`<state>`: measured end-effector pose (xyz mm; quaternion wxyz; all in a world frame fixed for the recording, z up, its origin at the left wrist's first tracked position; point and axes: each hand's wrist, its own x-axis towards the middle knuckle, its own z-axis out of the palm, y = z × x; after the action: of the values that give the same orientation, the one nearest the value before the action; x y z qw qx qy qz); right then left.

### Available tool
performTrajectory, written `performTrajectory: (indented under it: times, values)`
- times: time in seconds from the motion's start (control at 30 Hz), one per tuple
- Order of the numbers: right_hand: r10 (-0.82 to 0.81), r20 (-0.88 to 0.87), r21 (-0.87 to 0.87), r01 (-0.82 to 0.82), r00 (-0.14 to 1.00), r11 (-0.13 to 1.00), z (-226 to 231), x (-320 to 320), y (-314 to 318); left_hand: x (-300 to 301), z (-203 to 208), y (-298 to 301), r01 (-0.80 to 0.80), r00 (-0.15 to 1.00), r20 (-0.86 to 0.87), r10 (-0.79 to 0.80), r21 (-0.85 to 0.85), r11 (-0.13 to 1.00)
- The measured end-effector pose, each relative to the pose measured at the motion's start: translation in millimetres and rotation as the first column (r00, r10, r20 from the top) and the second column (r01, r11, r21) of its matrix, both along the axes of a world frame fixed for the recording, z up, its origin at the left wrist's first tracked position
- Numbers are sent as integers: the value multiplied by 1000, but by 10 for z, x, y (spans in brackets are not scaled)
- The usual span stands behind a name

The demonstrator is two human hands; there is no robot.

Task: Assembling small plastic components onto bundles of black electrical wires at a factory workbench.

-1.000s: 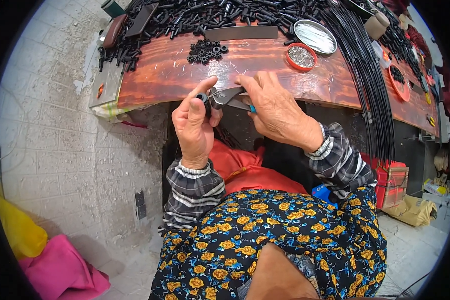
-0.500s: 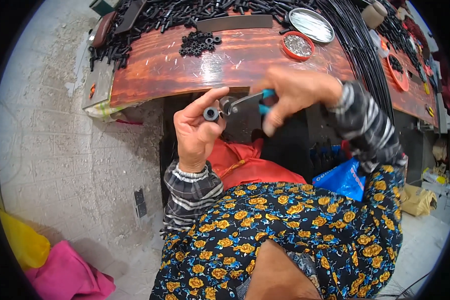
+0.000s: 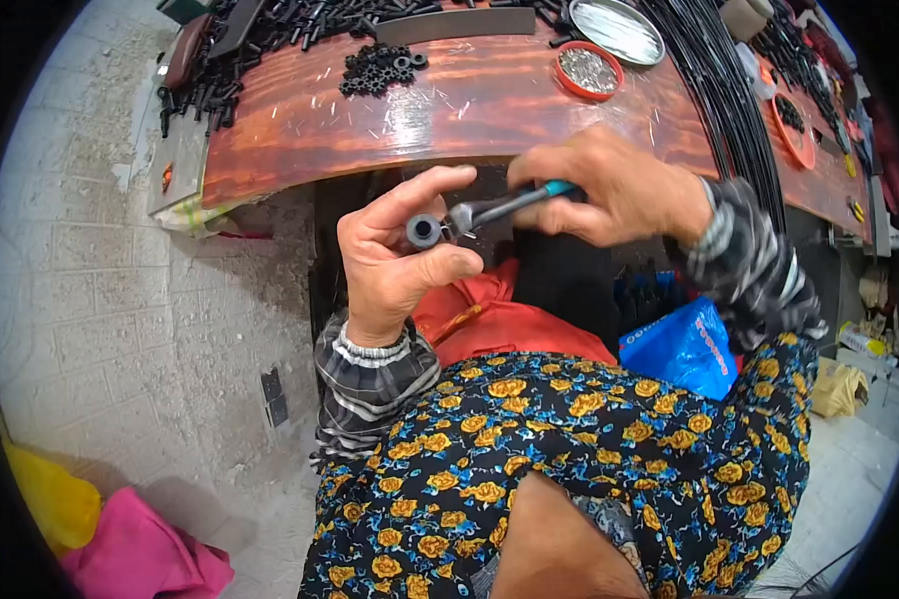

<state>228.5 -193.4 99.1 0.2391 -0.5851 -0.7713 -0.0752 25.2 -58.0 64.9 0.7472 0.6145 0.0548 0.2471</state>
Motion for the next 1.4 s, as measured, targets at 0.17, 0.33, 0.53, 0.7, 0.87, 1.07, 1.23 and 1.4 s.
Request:
performTrajectory:
  times: [0.17, 0.33, 0.53, 0.7, 0.87, 1.07, 1.23, 1.4]
  values:
    - [-490, -655, -745, -599, 575, 293, 37, -18, 19, 43, 18, -50, 6, 997, -78, -5, 15, 1000]
    - [-176, 58, -11, 177, 983, 984, 57, -150, -112, 90, 58, -72, -66, 996, -64, 64, -34, 997]
    - [-506, -587, -747, -664, 632, 38, 117, 163, 3, 101, 31, -32, 71, 997, -38, -71, -8, 997]
    - [-175, -520, -665, -268, 836, 697, 239, 99, -189, 145, 102, -86, 7, 998, -66, -6, 17, 1000]
    - [-79, 44, -144, 84, 996, 986, 40, 165, -218, 135, 68, -24, 7, 1000, -30, -8, -12, 1000]
    - [-518, -585, -750, -660, 624, 52, 106, 224, -114, 201, 51, -102, 87, 996, -21, -85, 94, 992]
    - [-242, -467, -648, -144, 850, 748, 41, 94, -249, 247, 107, -90, 17, 998, -68, -17, -6, 1000]
    - [-298, -723, -667, -518, 623, 536, -17, 120, -99, 280, 25, -67, -42, 997, -74, 35, -93, 995]
